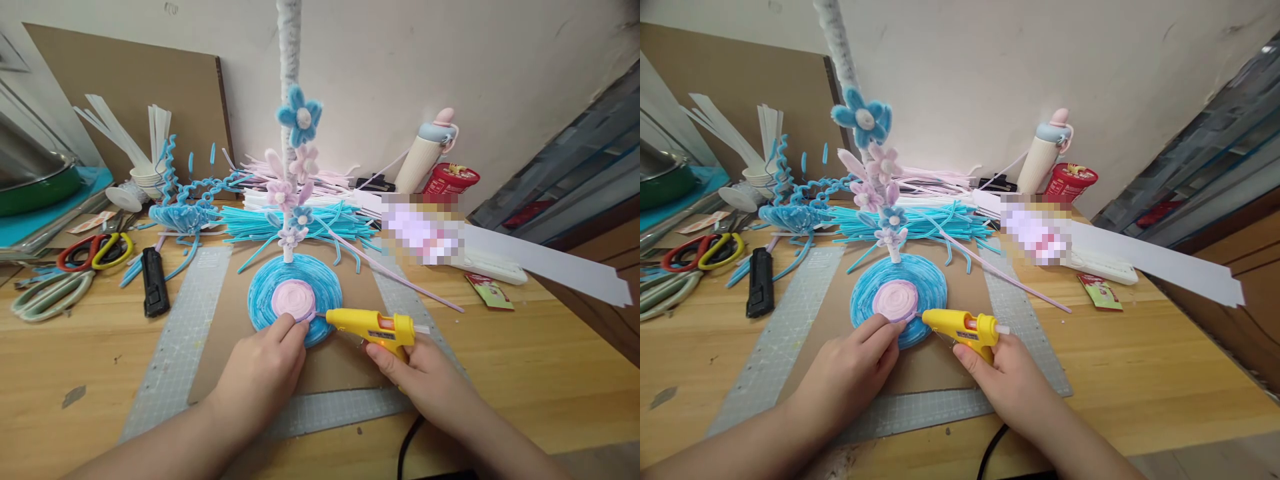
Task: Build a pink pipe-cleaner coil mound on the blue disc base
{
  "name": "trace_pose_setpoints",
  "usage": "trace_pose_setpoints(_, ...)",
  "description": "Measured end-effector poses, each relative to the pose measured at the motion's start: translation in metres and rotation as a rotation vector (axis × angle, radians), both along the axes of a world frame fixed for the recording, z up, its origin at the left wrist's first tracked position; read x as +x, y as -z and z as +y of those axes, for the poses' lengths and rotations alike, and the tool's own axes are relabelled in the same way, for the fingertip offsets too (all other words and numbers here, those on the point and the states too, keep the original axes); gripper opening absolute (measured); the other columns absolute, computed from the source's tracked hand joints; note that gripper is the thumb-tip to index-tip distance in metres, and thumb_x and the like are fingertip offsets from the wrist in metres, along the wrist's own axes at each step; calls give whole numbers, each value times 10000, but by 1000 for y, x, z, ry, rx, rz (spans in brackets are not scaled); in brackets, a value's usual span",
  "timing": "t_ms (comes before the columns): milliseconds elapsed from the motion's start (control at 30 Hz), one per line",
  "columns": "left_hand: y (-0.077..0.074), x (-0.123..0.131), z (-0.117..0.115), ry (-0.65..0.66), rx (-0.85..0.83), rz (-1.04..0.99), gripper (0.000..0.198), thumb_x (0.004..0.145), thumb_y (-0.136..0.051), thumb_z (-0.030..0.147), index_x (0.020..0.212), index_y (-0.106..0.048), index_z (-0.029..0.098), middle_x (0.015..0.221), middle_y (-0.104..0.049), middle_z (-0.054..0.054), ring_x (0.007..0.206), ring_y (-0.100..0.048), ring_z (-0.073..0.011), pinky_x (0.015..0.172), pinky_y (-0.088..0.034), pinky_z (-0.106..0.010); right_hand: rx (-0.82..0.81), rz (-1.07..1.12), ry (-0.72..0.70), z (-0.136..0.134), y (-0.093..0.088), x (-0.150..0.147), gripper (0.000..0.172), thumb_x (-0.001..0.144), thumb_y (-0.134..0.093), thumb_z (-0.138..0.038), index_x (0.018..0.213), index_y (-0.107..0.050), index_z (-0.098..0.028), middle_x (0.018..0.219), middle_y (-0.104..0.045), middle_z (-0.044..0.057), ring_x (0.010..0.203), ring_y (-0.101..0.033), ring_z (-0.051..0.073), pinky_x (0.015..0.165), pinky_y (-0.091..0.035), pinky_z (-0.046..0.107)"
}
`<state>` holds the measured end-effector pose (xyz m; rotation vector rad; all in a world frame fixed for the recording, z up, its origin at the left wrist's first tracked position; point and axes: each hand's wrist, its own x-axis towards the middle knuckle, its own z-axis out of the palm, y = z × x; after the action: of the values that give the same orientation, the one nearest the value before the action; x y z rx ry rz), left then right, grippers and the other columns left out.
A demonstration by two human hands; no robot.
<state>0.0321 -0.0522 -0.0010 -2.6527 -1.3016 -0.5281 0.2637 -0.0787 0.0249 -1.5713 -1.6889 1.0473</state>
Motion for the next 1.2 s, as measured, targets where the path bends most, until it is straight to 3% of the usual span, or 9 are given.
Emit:
trace_pose_setpoints(433, -1, 0, 0, -9, -40, 35, 220, 879, -430, 119, 975, -608, 208, 820, -646, -10, 549, -589, -155, 394, -364, -272, -21, -10, 12, 0, 2, -1, 357, 876, -519, -436, 1138, -668, -244, 863, -717, 59, 829, -670, 243, 811, -541, 391)
trace_pose_setpoints(833, -5, 2, -1, -5, -41, 19, 235, 865, -442, 95, 976, -621, 199, 836, -657, -12, 530, -573, -143, 395, -360, -262, 8, -4, 16, 0, 1, -2, 357, 878, -519, -431, 1141, -668, -239, 1015, -725, 74, 930, -668, 249, 888, -522, 407)
trace_pose_setpoints(1200, -5, 1, 0, 12, -44, -1, 245, 862, -430, 87, 973, -621, 194, 815, -644, -14, 529, -572, -142, 390, -363, -269, 1, -14, 25, 0, 3, -2, 348, 869, -544, -423, 1145, -669, -252, 1054, -723, 71, 883, -678, 247, 879, -530, 426)
